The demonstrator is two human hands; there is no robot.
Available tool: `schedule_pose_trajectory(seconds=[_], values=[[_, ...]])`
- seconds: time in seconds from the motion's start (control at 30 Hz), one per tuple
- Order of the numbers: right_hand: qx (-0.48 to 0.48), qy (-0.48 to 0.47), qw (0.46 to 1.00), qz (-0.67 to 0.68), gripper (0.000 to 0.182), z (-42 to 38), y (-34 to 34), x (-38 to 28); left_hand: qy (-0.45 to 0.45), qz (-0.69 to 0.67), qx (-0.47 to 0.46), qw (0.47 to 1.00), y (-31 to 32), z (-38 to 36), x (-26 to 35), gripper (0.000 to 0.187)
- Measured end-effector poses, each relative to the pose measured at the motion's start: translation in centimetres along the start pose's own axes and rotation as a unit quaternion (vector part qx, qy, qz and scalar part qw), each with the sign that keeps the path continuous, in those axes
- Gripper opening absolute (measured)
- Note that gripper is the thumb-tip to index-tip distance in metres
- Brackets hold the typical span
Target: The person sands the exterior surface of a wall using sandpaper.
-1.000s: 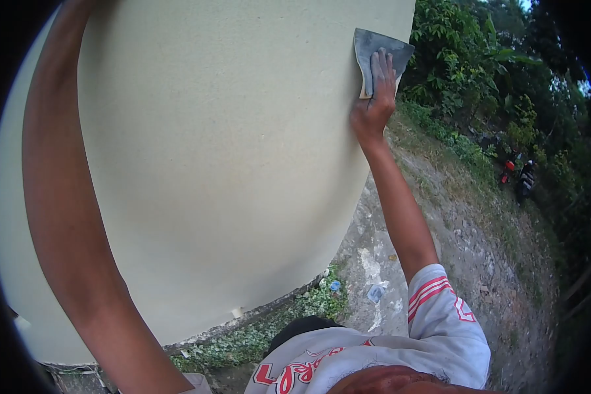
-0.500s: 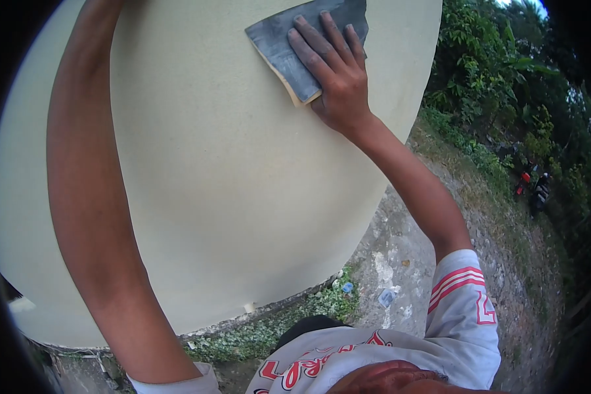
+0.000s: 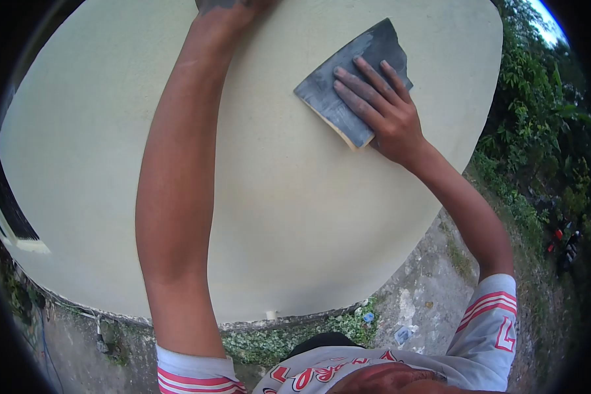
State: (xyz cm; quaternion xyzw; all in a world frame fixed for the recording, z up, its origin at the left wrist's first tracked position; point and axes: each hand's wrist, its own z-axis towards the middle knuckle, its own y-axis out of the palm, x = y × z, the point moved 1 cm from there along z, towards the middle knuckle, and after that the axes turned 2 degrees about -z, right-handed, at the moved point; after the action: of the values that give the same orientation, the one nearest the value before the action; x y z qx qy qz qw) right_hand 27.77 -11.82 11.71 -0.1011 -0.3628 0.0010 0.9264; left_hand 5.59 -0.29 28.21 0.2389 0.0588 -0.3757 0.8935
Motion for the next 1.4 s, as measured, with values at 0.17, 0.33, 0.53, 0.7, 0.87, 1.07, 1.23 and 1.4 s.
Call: schedule_pose_trajectory(seconds=[0.17,0.33,0.53,0.7,0.87,1.07,1.23,1.4], values=[[-0.107,-0.19,0.975,-0.031,0.043,-3.0,0.0,-0.1,-0.007,0.064,-0.165,0.984,-7.3,-8.7,1.7,0.065],[0.11,0.062,0.988,-0.088,0.055,2.5,-0.7,6.9,-0.03,0.041,-0.164,0.985,-9.1,-14.4,2.0,0.063],[-0.075,-0.175,0.982,-0.005,0.054,2.2,0.5,0.9,-0.055,0.066,-0.218,0.972,-10.8,-13.8,2.1,0.061],[0.087,-0.033,0.993,-0.076,0.06,7.3,-1.6,8.4,-0.079,0.042,-0.251,0.964,-11.2,-13.5,2.4,0.061],[0.043,-0.037,0.997,-0.055,0.058,6.6,0.2,4.0,-0.06,0.051,-0.225,0.971,-10.7,-13.9,2.2,0.061],[-0.202,-0.29,0.936,0.007,0.041,-4.4,-0.6,0.2,-0.027,0.1,-0.218,0.971,-10.0,-16.2,0.6,0.057],[0.079,0.09,0.989,-0.091,0.046,-5.8,-3.3,8.8,-0.026,0.075,-0.226,0.971,-10.7,-17.1,0.7,0.061],[0.142,0.214,0.965,-0.044,0.051,-10.3,-0.3,3.1,-0.045,0.047,-0.218,0.974,-11.1,-20.0,4.1,0.067]])
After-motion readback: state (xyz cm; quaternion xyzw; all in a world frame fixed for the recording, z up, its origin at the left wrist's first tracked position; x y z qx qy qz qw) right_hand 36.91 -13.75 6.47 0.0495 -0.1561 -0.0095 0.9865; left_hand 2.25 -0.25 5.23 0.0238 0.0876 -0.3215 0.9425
